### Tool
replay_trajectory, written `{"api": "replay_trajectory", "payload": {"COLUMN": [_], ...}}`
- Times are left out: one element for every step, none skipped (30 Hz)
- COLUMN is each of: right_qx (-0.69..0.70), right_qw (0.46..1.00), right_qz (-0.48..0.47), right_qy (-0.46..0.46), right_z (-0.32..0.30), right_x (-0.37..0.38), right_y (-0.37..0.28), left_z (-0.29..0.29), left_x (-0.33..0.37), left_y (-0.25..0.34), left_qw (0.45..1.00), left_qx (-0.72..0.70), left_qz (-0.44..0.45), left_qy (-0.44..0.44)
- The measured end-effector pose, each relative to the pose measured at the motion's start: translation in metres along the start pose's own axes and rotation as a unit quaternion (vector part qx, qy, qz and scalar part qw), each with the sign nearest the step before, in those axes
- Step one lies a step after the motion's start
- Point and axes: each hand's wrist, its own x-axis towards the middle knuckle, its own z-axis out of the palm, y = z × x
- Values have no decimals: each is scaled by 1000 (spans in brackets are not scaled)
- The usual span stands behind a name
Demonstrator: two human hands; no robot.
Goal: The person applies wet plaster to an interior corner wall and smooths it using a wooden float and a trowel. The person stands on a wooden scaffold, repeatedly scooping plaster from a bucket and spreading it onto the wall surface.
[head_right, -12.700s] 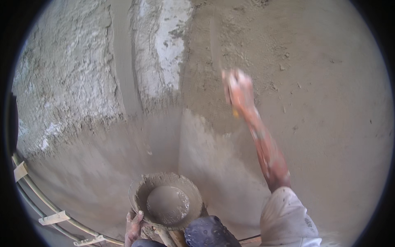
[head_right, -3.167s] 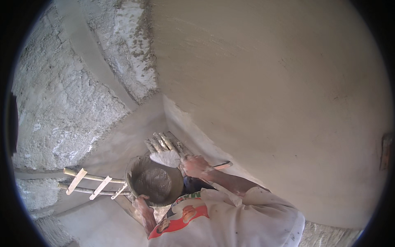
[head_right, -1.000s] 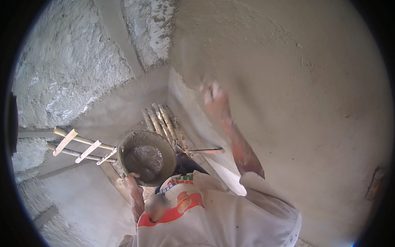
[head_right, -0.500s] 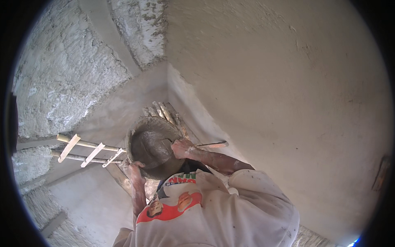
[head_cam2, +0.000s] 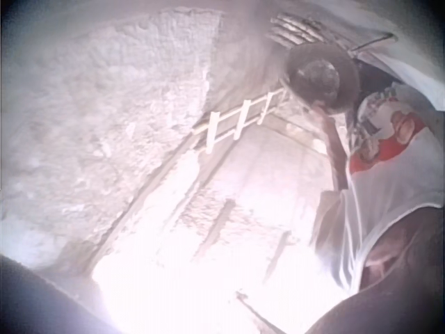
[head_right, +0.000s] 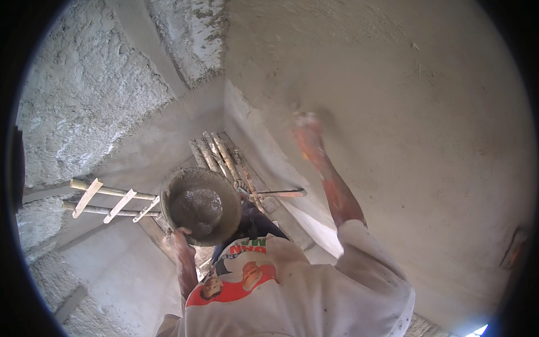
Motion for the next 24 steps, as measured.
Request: {"api": "replay_trajectory", "payload": {"right_qx": [-166,-328,-309,-301,-294,-296,-319,-339,-367,-395,-365,-334,-324,-315,-319,-372,-422,-425,-456,-483,-572,-575,-623,-663], "right_qw": [983,933,949,953,956,955,945,931,910,886,885,878,876,871,869,864,854,853,836,817,758,756,725,685], "right_qz": [-75,-146,-60,-23,14,2,12,25,32,39,75,106,138,173,175,127,79,79,47,14,-10,-6,-95,-182], "right_qy": [4,37,32,22,9,-16,-73,-132,-188,-239,-280,-324,-329,-335,-335,-314,-292,-294,-304,-316,-313,-312,-277,-241], "right_z": [14,27,38,47,59,76,86,97,113,127,142,157,172,182,184,189,192,191,185,186,191,191,193,196], "right_x": [-3,-8,-40,-66,-92,-110,-122,-133,-147,-159,-169,-174,-172,-172,-174,-177,-172,-161,-152,-148,-137,-117,-96,-80], "right_y": [-29,-62,-85,-85,-86,-76,-53,-20,6,34,67,93,102,107,117,128,140,154,171,172,177,194,214,229], "left_z": [-7,-18,-29,-27,-21,-14,-17,-21,-24,-6,11,15,20,27,40,48,54,61,71,84,89,107,125,135], "left_x": [13,31,39,38,37,39,47,56,67,60,51,59,71,82,91,104,115,128,139,146,154,156,158,161], "left_y": [-7,-24,-39,-40,-36,-33,-45,-59,-72,-54,-32,-33,-40,-48,-50,-58,-68,-77,-84,-88,-89,-80,-69,-64], "left_qw": [1000,1000,999,999,999,999,999,999,998,999,999,999,998,996,998,998,995,994,992,990,991,994,996,996], "left_qx": [-6,-13,-13,-9,-11,-12,-14,-16,16,25,32,33,42,52,-2,-4,-10,-10,-10,-10,-9,-8,-7,-6], "left_qz": [-1,25,44,36,28,21,22,23,58,25,-7,-7,23,50,22,21,61,79,93,114,103,82,63,60], "left_qy": [11,2,-9,-10,-19,-33,-26,-16,-32,-26,-19,-19,-39,-58,-51,-51,-75,-78,-82,-82,-84,-76,-68,-69]}}
